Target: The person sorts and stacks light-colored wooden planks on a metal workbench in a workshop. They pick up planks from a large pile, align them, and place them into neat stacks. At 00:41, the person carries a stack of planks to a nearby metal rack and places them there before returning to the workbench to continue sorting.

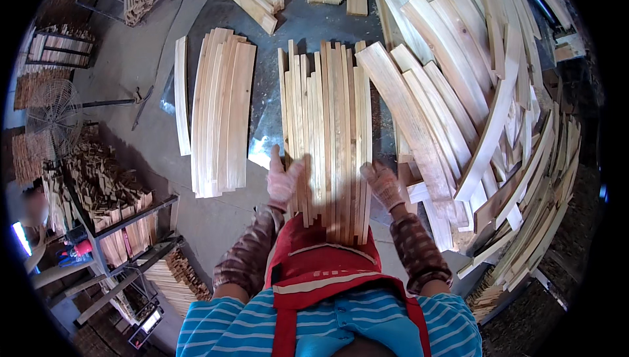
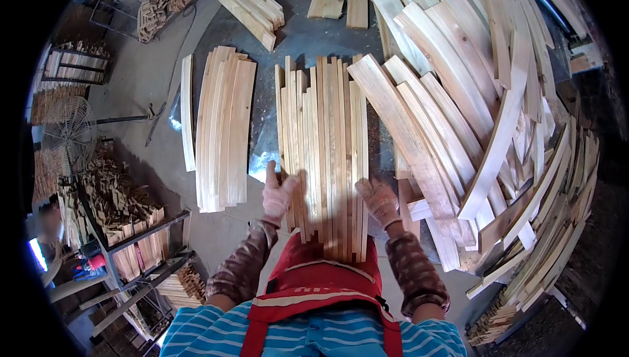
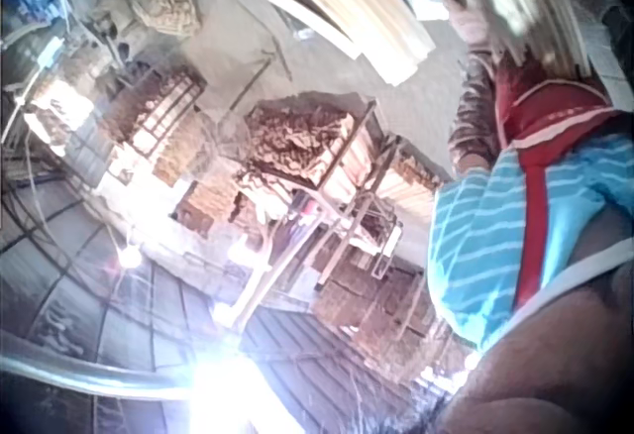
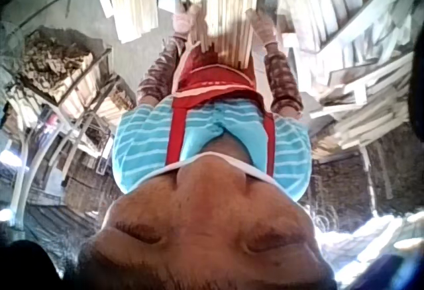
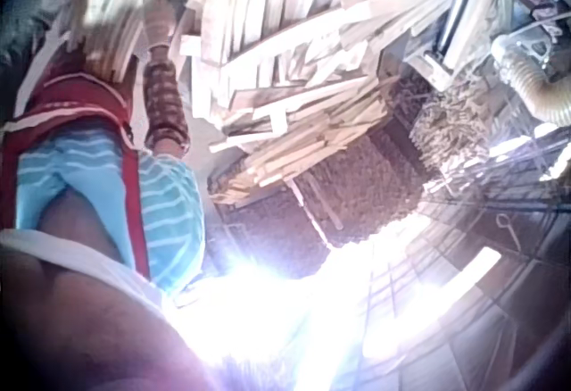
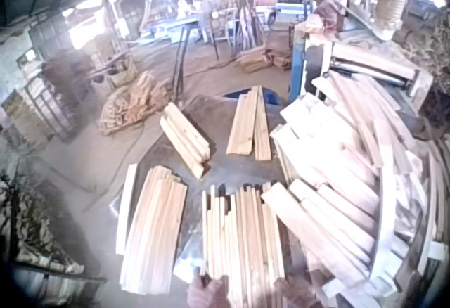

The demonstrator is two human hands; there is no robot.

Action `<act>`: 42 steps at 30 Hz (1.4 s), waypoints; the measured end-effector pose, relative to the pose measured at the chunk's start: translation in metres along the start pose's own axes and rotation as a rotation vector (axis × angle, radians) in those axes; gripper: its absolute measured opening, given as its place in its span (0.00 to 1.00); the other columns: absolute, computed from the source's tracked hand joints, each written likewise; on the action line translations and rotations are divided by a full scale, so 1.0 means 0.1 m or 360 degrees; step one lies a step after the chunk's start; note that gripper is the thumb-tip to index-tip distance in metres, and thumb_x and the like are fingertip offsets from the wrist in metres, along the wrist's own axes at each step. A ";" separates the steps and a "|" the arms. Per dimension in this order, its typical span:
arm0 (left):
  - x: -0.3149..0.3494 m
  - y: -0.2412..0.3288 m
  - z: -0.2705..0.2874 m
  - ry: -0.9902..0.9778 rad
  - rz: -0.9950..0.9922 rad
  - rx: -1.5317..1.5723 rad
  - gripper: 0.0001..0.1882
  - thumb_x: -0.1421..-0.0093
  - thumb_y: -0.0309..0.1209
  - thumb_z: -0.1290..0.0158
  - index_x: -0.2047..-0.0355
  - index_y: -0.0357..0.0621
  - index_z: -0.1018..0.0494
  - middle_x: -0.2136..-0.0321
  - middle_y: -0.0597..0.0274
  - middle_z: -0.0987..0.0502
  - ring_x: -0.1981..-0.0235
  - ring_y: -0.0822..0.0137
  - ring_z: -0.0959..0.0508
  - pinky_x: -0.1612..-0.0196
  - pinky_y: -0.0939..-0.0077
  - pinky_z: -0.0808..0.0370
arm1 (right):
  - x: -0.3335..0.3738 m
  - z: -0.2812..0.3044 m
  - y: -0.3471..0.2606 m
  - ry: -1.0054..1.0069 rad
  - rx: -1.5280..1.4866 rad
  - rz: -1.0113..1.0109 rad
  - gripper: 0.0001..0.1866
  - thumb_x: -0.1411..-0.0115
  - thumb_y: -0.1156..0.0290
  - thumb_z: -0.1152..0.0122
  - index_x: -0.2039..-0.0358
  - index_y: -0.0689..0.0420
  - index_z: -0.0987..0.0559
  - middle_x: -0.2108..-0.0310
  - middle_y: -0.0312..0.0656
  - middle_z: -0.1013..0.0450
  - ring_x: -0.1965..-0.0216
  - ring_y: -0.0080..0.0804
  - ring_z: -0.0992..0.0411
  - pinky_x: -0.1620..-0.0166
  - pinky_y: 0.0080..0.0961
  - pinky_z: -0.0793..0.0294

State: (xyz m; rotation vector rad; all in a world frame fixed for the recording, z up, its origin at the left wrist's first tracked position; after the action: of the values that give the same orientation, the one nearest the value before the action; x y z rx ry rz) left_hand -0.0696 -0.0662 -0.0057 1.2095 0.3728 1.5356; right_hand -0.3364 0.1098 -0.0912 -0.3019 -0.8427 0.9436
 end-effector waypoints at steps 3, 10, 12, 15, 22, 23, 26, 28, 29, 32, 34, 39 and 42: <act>-0.45 -0.25 -0.01 0.0247 -0.0365 -0.0011 0.38 0.40 0.45 0.38 0.36 0.37 0.35 0.44 0.44 0.27 0.43 0.49 0.28 0.40 0.58 0.30 | -0.14 0.44 -0.33 0.0556 0.0120 0.0174 0.43 0.35 0.36 0.50 0.32 0.56 0.36 0.32 0.56 0.40 0.38 0.57 0.34 0.40 0.44 0.31; -0.56 -0.56 -0.47 -0.0148 0.0004 0.0931 0.45 0.39 0.47 0.38 0.30 0.38 0.45 0.41 0.49 0.28 0.43 0.62 0.26 0.40 0.69 0.30 | -0.21 0.04 -0.27 0.0170 -0.1569 0.0141 0.22 0.33 0.76 0.47 0.39 0.65 0.28 0.39 0.53 0.31 0.37 0.40 0.34 0.35 0.33 0.34; -0.46 -0.60 -0.60 -0.0243 0.0001 0.0884 0.54 0.42 0.50 0.37 0.27 0.35 0.54 0.37 0.48 0.34 0.37 0.61 0.34 0.34 0.67 0.39 | -0.20 0.10 -0.02 -0.0019 -0.1882 -0.0160 0.26 0.28 0.62 0.51 0.34 0.61 0.34 0.39 0.45 0.32 0.40 0.36 0.34 0.37 0.32 0.32; -0.30 -0.62 -0.65 -0.0229 0.0081 0.0729 0.62 0.52 0.49 0.33 0.27 0.36 0.57 0.30 0.44 0.45 0.29 0.50 0.45 0.27 0.59 0.52 | -0.06 0.15 -0.20 -0.0526 -0.2485 -0.0397 0.38 0.30 0.45 0.54 0.30 0.60 0.42 0.31 0.51 0.42 0.33 0.47 0.43 0.29 0.42 0.46; 0.90 -0.22 0.09 -0.0278 -0.0118 0.1538 0.60 0.55 0.39 0.31 0.27 0.41 0.54 0.36 0.45 0.38 0.33 0.53 0.40 0.31 0.55 0.42 | 0.31 0.29 -0.85 -0.0744 -0.1773 -0.0391 0.46 0.39 0.38 0.46 0.31 0.59 0.39 0.33 0.50 0.39 0.35 0.47 0.40 0.33 0.45 0.41; 1.06 -0.24 0.24 -0.0259 -0.0167 0.1595 0.60 0.55 0.38 0.31 0.27 0.41 0.55 0.36 0.45 0.38 0.33 0.53 0.40 0.31 0.55 0.42 | 0.33 0.28 -0.94 -0.0829 -0.1790 -0.0390 0.45 0.38 0.39 0.46 0.31 0.59 0.39 0.33 0.49 0.40 0.35 0.47 0.40 0.33 0.44 0.42; 1.47 -0.25 0.63 0.0005 -0.0239 0.1583 0.60 0.55 0.36 0.33 0.26 0.44 0.58 0.36 0.46 0.37 0.33 0.53 0.40 0.31 0.55 0.42 | 0.34 0.21 -1.22 -0.1095 -0.1773 -0.0229 0.44 0.37 0.40 0.47 0.31 0.60 0.39 0.33 0.49 0.39 0.36 0.46 0.40 0.33 0.44 0.42; 1.95 -0.09 1.12 0.0116 -0.0406 0.1616 0.60 0.54 0.34 0.34 0.26 0.45 0.58 0.36 0.47 0.37 0.33 0.53 0.40 0.31 0.56 0.42 | 0.37 0.09 -1.54 -0.1389 -0.1792 -0.0211 0.43 0.36 0.40 0.48 0.32 0.60 0.37 0.35 0.50 0.37 0.37 0.47 0.37 0.34 0.45 0.39; 2.13 -0.09 1.17 0.0231 -0.0463 0.1572 0.60 0.54 0.33 0.35 0.26 0.46 0.58 0.36 0.47 0.37 0.33 0.53 0.40 0.31 0.56 0.42 | 0.46 0.21 -1.70 -0.1147 -0.1647 -0.0143 0.36 0.33 0.47 0.48 0.34 0.61 0.34 0.36 0.51 0.36 0.38 0.48 0.36 0.36 0.46 0.37; 2.65 -0.24 1.81 0.0351 -0.0619 0.1583 0.60 0.56 0.29 0.38 0.26 0.48 0.60 0.39 0.48 0.35 0.37 0.55 0.36 0.38 0.58 0.33 | 0.62 -0.05 -2.35 -0.1016 -0.1308 0.0313 0.33 0.32 0.51 0.48 0.36 0.63 0.33 0.37 0.52 0.35 0.39 0.48 0.35 0.36 0.44 0.36; 2.99 -0.58 2.24 0.0496 -0.0561 0.1601 0.60 0.57 0.28 0.39 0.26 0.49 0.60 0.43 0.50 0.32 0.46 0.60 0.29 0.47 0.63 0.27 | 0.79 -0.45 -2.83 -0.0991 -0.1102 0.0658 0.30 0.32 0.54 0.49 0.37 0.63 0.32 0.39 0.53 0.34 0.40 0.48 0.34 0.37 0.44 0.35; 4.15 -1.74 3.33 0.1231 -0.0749 0.1458 0.59 0.56 0.20 0.43 0.25 0.51 0.62 0.51 0.59 0.27 0.66 0.72 0.25 0.63 0.74 0.25 | 1.47 -2.01 -4.01 -0.0865 -0.0587 0.1729 0.25 0.30 0.61 0.50 0.41 0.66 0.30 0.41 0.54 0.32 0.42 0.47 0.33 0.38 0.42 0.34; 5.12 -2.07 3.95 0.1274 -0.0792 0.1808 0.60 0.53 0.31 0.34 0.25 0.50 0.60 0.35 0.54 0.39 0.36 0.63 0.37 0.39 0.69 0.32 | 1.65 -2.98 -4.55 -0.0175 -0.0154 0.2966 0.21 0.29 0.65 0.50 0.43 0.67 0.29 0.43 0.55 0.31 0.43 0.47 0.32 0.38 0.41 0.33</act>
State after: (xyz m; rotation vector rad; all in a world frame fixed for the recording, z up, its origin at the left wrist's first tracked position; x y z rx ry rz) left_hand 0.4290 0.3121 0.2579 1.0669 2.1085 1.2665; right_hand 0.2055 0.0180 0.0554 -1.2156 -0.5222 2.6353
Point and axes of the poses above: each hand's wrist, its own x-axis away from the middle knuckle, its own z-axis out of the back of the hand, y = z × x, the point moved 4 cm from there along -x, towards the middle knuckle
